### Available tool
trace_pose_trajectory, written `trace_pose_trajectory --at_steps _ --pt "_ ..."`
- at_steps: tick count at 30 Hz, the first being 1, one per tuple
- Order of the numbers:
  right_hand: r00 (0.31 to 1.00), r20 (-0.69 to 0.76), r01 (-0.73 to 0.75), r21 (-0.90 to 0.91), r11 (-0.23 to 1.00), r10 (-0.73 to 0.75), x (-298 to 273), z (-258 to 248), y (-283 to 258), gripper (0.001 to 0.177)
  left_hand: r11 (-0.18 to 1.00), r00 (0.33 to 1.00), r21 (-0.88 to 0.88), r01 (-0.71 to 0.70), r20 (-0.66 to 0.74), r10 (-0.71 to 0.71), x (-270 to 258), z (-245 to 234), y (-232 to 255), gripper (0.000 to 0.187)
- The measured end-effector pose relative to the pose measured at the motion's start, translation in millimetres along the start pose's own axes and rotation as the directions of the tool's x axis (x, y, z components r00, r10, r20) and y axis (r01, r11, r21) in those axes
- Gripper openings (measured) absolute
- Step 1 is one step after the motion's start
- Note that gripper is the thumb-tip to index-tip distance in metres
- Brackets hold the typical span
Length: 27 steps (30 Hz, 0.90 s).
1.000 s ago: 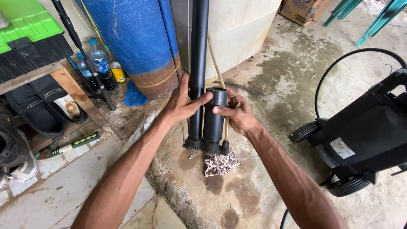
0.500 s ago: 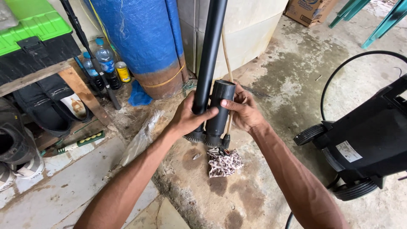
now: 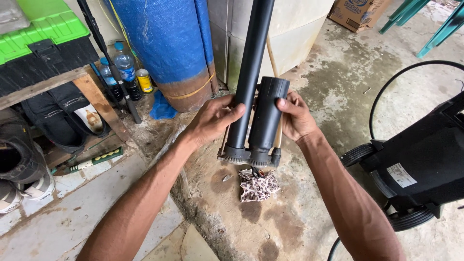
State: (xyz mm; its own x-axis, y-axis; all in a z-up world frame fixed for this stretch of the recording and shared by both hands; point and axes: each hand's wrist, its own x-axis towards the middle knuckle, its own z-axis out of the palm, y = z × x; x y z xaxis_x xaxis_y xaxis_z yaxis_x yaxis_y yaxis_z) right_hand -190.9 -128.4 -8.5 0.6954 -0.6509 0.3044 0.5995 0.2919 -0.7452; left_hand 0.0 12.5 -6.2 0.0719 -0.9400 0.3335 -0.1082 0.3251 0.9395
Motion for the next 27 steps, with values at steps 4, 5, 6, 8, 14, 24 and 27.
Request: trace_pose_trajectory --at_steps 4,5,6,8,14,24,27 --pt "0.999 -0.034 -0.017 0.032 0.999 0.018 -4.7 22.8 -4.6 0.033 0.999 1.000 0.037 0.003 -0.018 -0.002 -8.3 14.6 47.9 0.058" --pt "0.999 -0.045 -0.025 0.034 0.999 0.026 -4.0 22.0 -3.9 0.031 0.997 0.997 0.059 0.041 -0.063 -0.038 -7.9 17.1 46.8 0.059" --pt "0.998 -0.055 -0.032 0.036 0.999 0.034 -3.2 21.1 -3.4 0.028 0.994 0.992 0.080 0.081 -0.109 -0.072 -7.3 19.6 45.7 0.059" --pt "0.994 -0.103 -0.046 0.027 0.999 0.049 -8.3 35.1 -5.1 0.026 0.989 0.983 0.082 0.123 -0.144 -0.111 -5.4 22.8 46.7 0.058" --pt "0.967 -0.235 -0.094 0.016 0.995 0.096 -17.8 60.0 -9.2 0.024 0.964 0.950 0.115 0.241 -0.233 -0.210 -4.6 26.1 38.4 0.054" --pt "0.950 -0.282 -0.145 -0.004 0.989 0.138 -18.2 59.9 -8.0 0.027 0.959 0.936 0.091 0.268 -0.262 -0.236 -2.3 33.2 45.6 0.055" --pt "0.949 -0.279 -0.152 -0.004 0.988 0.144 -18.7 65.0 -9.5 0.028 0.959 0.931 0.067 0.276 -0.269 -0.249 -4.7 31.2 35.9 0.055"
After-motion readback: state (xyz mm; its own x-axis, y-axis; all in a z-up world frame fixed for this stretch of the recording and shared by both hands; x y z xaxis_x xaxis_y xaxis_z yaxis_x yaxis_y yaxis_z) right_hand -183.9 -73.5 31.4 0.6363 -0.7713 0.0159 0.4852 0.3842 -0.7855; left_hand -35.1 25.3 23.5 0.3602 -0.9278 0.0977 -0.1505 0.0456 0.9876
